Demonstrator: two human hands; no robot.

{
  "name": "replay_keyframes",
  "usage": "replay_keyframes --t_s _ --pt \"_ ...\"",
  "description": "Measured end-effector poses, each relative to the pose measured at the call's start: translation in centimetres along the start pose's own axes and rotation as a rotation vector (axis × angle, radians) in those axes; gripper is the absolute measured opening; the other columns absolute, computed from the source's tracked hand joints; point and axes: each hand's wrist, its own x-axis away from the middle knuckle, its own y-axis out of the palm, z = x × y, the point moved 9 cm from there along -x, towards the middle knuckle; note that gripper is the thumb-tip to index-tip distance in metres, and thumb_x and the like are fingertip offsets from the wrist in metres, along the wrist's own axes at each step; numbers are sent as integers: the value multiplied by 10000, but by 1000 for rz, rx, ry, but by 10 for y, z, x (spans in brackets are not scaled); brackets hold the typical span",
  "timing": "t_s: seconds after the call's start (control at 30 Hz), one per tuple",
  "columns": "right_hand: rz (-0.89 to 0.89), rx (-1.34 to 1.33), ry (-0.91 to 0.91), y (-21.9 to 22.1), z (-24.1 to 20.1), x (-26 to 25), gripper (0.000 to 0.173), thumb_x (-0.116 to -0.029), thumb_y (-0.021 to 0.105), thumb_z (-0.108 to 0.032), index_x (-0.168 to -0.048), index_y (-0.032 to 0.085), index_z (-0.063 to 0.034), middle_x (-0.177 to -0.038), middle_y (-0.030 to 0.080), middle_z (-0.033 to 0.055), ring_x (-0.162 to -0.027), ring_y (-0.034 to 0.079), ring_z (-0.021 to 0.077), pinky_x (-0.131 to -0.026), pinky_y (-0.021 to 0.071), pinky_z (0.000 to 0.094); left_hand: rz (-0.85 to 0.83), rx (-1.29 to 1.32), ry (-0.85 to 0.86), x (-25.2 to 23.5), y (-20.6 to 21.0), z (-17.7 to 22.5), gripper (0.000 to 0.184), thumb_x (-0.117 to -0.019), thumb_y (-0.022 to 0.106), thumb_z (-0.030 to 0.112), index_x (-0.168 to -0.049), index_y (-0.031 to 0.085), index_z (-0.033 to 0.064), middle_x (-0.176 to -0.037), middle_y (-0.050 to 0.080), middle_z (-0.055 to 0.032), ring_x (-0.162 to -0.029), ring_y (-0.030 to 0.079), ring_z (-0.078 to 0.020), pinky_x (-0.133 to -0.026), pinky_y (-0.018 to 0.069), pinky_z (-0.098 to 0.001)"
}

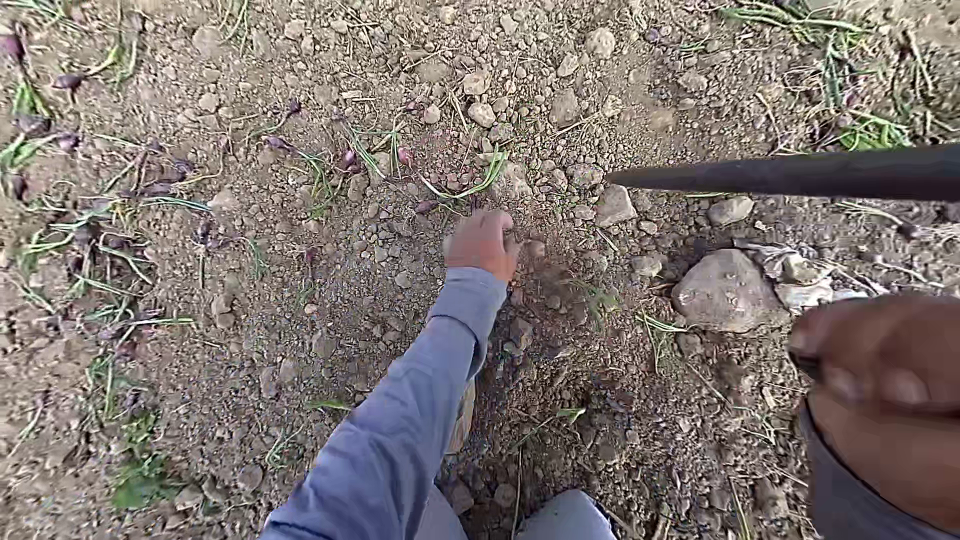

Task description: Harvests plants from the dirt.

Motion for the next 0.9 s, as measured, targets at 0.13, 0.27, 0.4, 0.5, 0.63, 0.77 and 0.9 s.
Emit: replay_keyframes --t_s 0.13,0.27,0.4,0.5,0.63,0.77,0.9 --pt "108 465 210 18 114 -15 611 -1023 355 -664 -960 545 -87 -586 485 -97 -450 492 37 -424 474 289 79 26 -341 -46 -22 -60 561 -981 709 219 -1471 485 62 -1289 703 -195 -1285 615 -434 -1068 435 -682" --pt "118 481 262 19 132 -6 606 -1030 356 -631 -943 545 -63 -587 480 -86 -451 488 35 -438 471 277 2 32 -160 -40 -30 -16 287 -1048 570 116 -1306 663 32 -1249 698 -206 -1218 643 -390 -1061 455 -606" --pt "134 434 175 15 124 22 687 -984 338 -748 -918 545 -96 -585 493 -81 -461 495 27 -425 461 266 -148 -40 162 -27 -7 76 284 -1067 528 95 -1281 714 88 -1277 709 -170 -1258 636 -357 -1106 422 -608" --pt "140 308 143 12 79 27 565 -982 391 -728 -955 548 -186 -622 532 -119 -482 525 15 -426 479 242 -371 -416 236 -24 57 129 246 -1002 625 117 -1218 739 147 -1311 686 -140 -1358 534 -359 -1136 317 -658" --pt "96 -125 150 -20 -13 43 377 -942 633 -561 -949 662 -185 -674 633 -47 -518 610 82 -481 543 241 -501 -602 258 -20 113 127 275 -989 688 211 -1239 733 106 -1463 596 -131 -1496 377 -374 -1174 219 -718" --pt "-15 194 276 -14 12 51 462 -974 442 -708 -969 604 -276 -637 580 -128 -500 557 -9 -440 484 183 -80 -241 205 -34 23 86 374 -945 648 10 -1302 689 116 -1483 561 -142 -1417 466 -387 -1088 387 -649" --pt "-143 622 195 25 89 74 734 -1009 314 -708 -923 609 -41 -518 495 13 -396 489 96 -373 440 314 117 -271 -261 -61 -42 -42 507 -943 712 90 -1421 561 17 -1506 489 -268 -1453 388 -489 -1080 375 -724"
